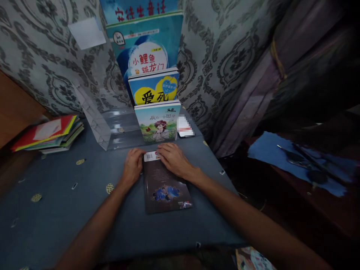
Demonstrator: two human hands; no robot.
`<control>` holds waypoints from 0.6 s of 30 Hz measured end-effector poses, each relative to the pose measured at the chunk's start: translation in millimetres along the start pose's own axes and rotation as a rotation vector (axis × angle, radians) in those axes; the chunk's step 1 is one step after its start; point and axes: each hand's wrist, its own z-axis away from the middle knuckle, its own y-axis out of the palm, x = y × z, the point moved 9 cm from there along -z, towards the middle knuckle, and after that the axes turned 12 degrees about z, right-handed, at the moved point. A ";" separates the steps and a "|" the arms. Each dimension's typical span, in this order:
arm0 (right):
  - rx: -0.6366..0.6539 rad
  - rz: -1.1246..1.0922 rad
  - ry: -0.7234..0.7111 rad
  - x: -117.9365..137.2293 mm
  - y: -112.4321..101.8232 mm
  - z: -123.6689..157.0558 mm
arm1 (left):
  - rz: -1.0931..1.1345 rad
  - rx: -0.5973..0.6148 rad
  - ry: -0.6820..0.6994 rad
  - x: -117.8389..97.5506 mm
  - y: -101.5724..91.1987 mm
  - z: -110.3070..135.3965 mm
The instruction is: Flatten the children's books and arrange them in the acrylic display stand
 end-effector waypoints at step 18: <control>0.168 -0.055 -0.089 26.6 25.5 6.5 | -0.255 0.167 0.050 -19.6 23.5 12.2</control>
